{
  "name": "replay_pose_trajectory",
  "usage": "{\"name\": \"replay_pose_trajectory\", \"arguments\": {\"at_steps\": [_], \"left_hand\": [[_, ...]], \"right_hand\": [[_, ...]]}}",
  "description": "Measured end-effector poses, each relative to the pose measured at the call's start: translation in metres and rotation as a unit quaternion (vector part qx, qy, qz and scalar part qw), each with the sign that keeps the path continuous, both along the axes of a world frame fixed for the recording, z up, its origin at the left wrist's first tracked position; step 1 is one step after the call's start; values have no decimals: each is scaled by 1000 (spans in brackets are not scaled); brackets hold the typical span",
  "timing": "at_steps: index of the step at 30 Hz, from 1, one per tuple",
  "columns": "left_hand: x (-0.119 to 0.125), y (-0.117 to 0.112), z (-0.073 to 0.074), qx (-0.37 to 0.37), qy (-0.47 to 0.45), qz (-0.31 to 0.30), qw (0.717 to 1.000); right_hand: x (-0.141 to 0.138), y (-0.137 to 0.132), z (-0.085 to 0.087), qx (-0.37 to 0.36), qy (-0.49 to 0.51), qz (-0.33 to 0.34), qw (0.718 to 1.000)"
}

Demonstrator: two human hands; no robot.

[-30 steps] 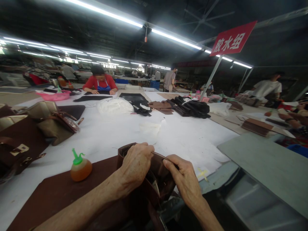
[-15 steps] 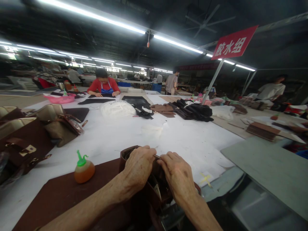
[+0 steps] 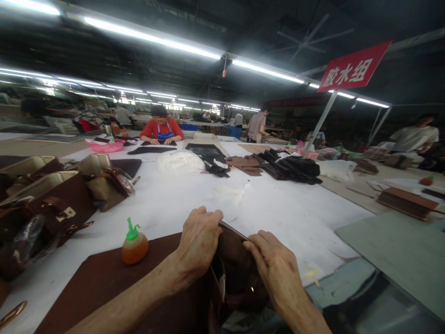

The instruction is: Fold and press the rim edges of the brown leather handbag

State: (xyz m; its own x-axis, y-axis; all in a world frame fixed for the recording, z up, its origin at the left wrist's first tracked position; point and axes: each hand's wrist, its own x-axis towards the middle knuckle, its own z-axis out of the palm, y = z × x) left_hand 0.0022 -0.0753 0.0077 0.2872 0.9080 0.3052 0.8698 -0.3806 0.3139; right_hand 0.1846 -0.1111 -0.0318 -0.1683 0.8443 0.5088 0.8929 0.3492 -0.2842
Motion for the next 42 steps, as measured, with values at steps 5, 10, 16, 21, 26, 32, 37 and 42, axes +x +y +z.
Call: {"name": "replay_pose_trajectory", "arguments": {"at_steps": [5,10,16,21,26,32,37,42], "left_hand": [[3,4,0,9,11,-19,1000],[5,9,-3,16,11,-26,999],[4,12,-8,16,-12,-28,999],[4,12,-9,32,-13,-29,999],[5,12,-8,46,-2,-17,999],[-2,17,-8,46,-46,-49,997],[-6,19,-7,-42,-39,-46,997],[-8,18,-8,-40,-52,-50,997]], "right_hand": [[1,0,1,-17,13,6,1000],[2,0,1,-16,24,12,1000],[2,0,0,-28,20,12,999],[1,-1,3,-33,32,16,999],[2,-2,3,-48,32,13,998],[5,1,7,-52,-3,19,998],[-1,7,15,-10,-125,-31,992],[-20,15,21,-74,-135,-32,987]]}}
